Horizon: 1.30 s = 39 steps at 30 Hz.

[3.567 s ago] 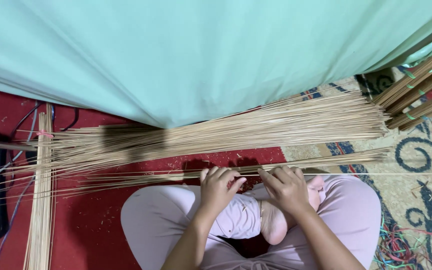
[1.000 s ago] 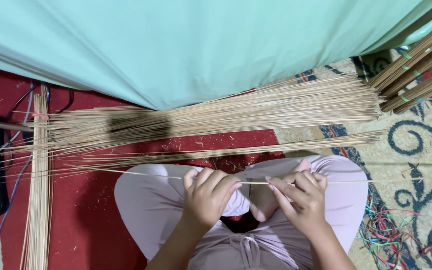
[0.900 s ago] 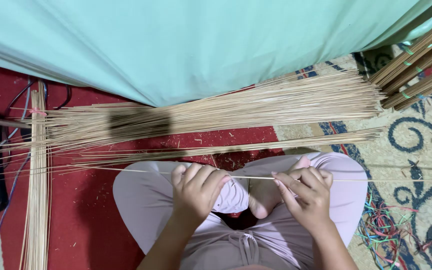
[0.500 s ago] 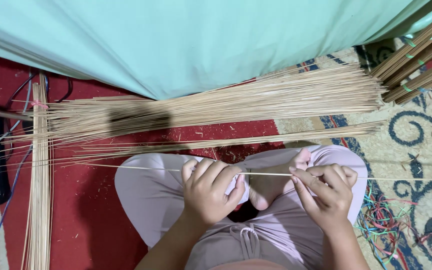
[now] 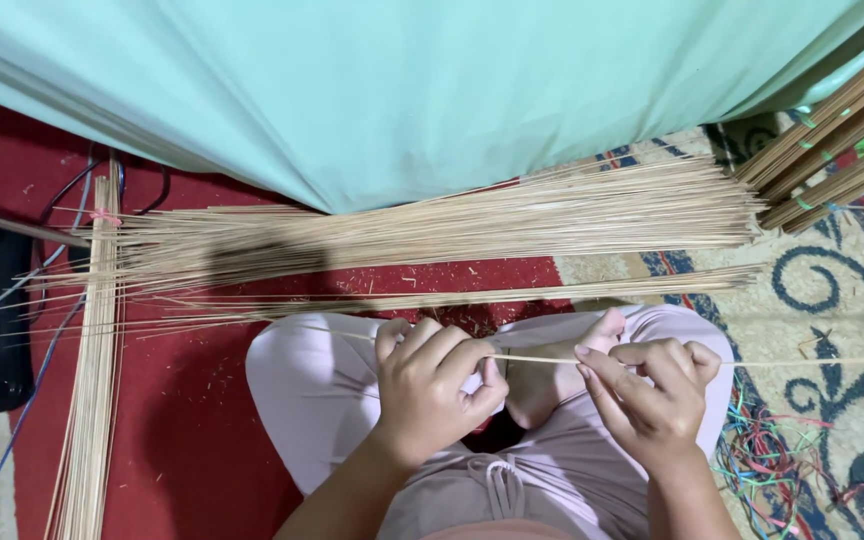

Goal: The person weaves thin wooden sticks into a mat or screen structure while sitting on the floor.

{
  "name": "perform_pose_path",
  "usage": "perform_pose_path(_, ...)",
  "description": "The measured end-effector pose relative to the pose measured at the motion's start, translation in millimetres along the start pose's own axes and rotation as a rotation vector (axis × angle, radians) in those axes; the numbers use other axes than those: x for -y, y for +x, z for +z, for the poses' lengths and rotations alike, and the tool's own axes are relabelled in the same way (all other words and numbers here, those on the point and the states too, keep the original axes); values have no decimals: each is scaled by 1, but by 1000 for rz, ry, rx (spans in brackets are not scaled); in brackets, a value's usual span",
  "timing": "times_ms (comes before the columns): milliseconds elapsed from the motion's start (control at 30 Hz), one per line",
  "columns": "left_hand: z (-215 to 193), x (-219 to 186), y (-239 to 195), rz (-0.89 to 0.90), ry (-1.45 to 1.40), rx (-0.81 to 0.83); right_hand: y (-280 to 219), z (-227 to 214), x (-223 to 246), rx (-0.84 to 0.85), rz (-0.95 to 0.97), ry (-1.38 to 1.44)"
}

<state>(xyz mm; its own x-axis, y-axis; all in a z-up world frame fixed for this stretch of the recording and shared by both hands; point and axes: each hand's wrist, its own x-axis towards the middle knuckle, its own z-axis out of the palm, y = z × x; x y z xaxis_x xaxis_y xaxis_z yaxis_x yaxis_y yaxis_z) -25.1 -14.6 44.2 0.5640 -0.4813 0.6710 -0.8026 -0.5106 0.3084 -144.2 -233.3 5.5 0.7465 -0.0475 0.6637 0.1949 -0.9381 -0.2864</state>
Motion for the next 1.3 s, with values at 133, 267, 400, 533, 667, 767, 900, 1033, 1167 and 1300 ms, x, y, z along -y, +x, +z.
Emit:
perform_pose_path(133, -3, -4, 0, 1, 10, -22, 3, -3, 5, -17, 6, 17)
perform_pose_path(267, -11, -9, 1, 2, 100, -68, 4, -3, 9, -5, -25, -18)
perform_pose_path(400, -16, -12, 4, 13, 179, -92, 8, -6, 19, 10, -8, -22)
perform_pose_path(533, -20, -11, 4, 45, 149, -76, 12, -12, 27, 25, -11, -42)
perform_pose_path(667, -19, -12, 5, 128, 107, -88, 14, -15, 31, 5, 9, -66)
perform_pose_path(767, -5, 7, 9, 182, 69, -30, 14, -5, 26, -2, 45, -72)
perform_pose_path(900, 14, 22, 7, 167, 38, 53, 4, 9, 15, 30, 104, -80)
perform_pose_path(1033, 18, 31, 11, 116, 1, 148, 6, 23, 6, 30, 113, -90)
perform_pose_path(1167, 19, 40, 17, -7, -224, 231, 21, 26, -5, 68, 98, -23)
perform_pose_path(1300, 24, 49, 7, -42, -277, 260, 21, 31, -8, 76, 69, -6)
